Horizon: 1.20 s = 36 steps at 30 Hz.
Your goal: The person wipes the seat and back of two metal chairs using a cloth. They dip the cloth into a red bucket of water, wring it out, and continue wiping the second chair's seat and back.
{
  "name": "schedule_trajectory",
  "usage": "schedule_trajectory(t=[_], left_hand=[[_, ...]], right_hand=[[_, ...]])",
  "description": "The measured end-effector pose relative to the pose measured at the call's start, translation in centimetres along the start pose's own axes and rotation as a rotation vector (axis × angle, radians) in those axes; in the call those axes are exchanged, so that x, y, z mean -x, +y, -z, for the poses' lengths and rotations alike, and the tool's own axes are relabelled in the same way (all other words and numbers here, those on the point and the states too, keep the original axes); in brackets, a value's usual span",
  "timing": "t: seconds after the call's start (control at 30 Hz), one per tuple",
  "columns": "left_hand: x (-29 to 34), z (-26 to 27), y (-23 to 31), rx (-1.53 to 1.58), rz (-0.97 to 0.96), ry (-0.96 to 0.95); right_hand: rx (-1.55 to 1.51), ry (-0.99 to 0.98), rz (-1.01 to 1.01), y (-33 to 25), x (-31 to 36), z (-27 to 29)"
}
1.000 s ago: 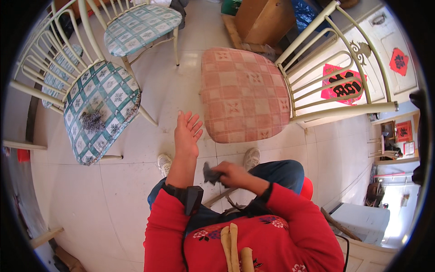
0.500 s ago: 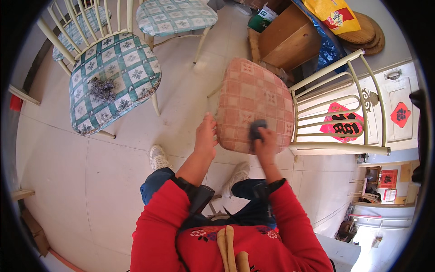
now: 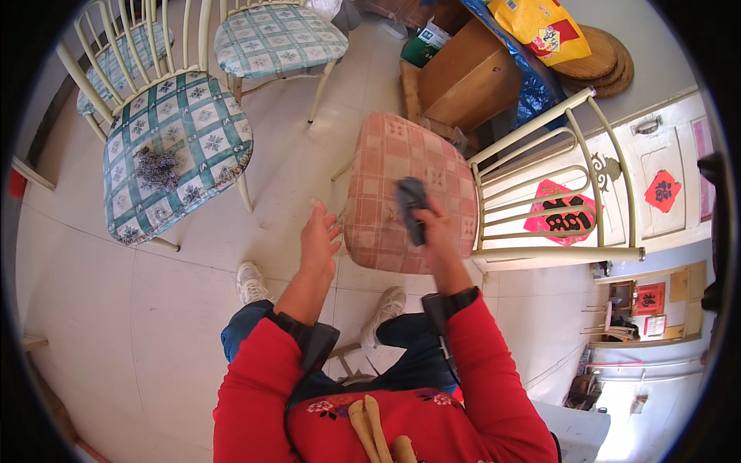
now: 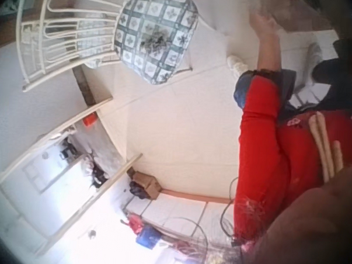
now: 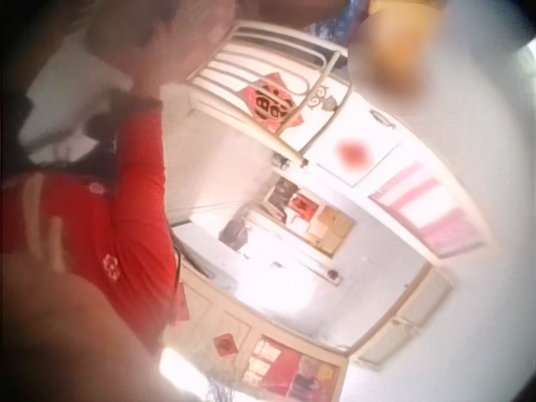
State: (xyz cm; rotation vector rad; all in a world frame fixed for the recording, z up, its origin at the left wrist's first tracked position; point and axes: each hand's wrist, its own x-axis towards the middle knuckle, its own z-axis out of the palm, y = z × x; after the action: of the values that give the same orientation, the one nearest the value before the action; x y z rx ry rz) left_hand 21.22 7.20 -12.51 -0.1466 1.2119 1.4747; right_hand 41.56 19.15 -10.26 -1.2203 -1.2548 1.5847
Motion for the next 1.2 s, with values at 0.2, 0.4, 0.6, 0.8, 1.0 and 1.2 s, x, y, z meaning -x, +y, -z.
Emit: schedule_trajectory(t=[0.2,0.4,0.6,0.8,1.0,1.2], left_hand=[[-1.0,-0.9,-2.7,-0.14,-0.123,-0.111],[-1.2,-1.7,-3.1,-0.058,-0.126,-0.088],[0.0,-2.2,-1.4,-0.088,-0.065,-0.059],[-0.2,-1.3,-1.8,-0.165,-0.043,-0.078],[-0.5,-2.1,-2.5,-0.208,-0.137,-0.12],[0.0,-3.5,-2.7,-0.214,-0.171,-0.06]], right_hand=[[1.047,0.683,0.058,-0.5,-3.8,10.4],[1.179,0.297,0.503,2.5,-3.2,-0.6],[1.077,-0.129,0.614,1.4,-0.3,-9.8],[0.712,-0.093,0.503,-1.0,-4.2,-2.5],[1.221,0.651,-0.026,-1.8,-8.7,11.1],[1.172,0.357,0.466,0.1,-10.1,2.8]])
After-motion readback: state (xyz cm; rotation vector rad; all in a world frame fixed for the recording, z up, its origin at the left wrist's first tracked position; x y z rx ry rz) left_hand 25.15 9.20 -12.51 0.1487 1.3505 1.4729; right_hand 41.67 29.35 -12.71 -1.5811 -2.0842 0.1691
